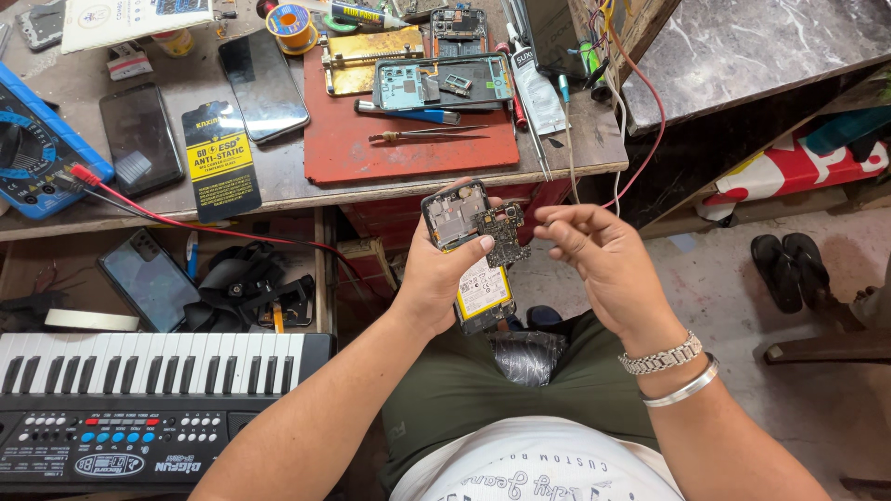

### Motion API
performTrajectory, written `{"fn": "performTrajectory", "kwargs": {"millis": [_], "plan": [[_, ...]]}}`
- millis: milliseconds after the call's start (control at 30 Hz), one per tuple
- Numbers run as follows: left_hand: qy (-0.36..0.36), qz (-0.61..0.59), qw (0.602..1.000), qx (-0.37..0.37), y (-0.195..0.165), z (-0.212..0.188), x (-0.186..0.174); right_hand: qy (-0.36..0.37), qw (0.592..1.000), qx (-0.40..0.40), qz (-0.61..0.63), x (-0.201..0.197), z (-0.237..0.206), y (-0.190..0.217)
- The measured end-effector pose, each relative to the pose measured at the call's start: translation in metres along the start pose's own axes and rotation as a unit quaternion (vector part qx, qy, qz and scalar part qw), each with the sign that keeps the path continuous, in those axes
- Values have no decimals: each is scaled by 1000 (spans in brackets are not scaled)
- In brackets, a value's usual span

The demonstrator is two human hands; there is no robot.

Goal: The person disassembles a smartphone at a cluttered repair workbench, separating the rear housing from the battery and main board. They use tweezers to pry and adjust small internal components, then hold and work on the exposed motherboard with both hands.

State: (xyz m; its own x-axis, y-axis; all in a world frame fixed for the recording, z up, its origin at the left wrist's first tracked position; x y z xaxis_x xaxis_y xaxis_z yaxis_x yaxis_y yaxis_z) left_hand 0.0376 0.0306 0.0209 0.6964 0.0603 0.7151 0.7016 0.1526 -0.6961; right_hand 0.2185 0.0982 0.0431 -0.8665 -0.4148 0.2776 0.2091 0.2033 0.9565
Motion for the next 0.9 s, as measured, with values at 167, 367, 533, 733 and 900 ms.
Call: {"fn": "performTrajectory", "kwargs": {"millis": [167,367,533,733,900], "plan": [[4,-10,1000,-7,0,0,1,34,998,-3,-45,10,0,-2],[10,-13,1000,-13,4,-1,1,2,991,-65,-120,10,10,-1],[12,13,1000,-10,3,-2,3,5,992,-81,-95,9,15,-6],[6,-19,995,-96,12,-3,4,-10,980,-179,-82,6,11,14],[42,-89,976,-196,28,-9,7,111,865,-405,-276,37,-16,57]]}}
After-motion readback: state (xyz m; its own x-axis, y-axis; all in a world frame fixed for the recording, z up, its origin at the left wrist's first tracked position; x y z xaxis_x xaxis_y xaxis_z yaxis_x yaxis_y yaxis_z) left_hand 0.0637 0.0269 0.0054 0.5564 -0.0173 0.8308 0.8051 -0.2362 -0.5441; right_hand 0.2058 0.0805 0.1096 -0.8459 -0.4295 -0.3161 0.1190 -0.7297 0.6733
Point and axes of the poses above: each hand's wrist, its own z-axis towards the middle knuckle, its own x-axis out of the palm, y = z × x, the point moved 7 cm from there along z, towards the middle knuckle, and after that the axes turned 3 degrees about z, right-handed, at the moved point
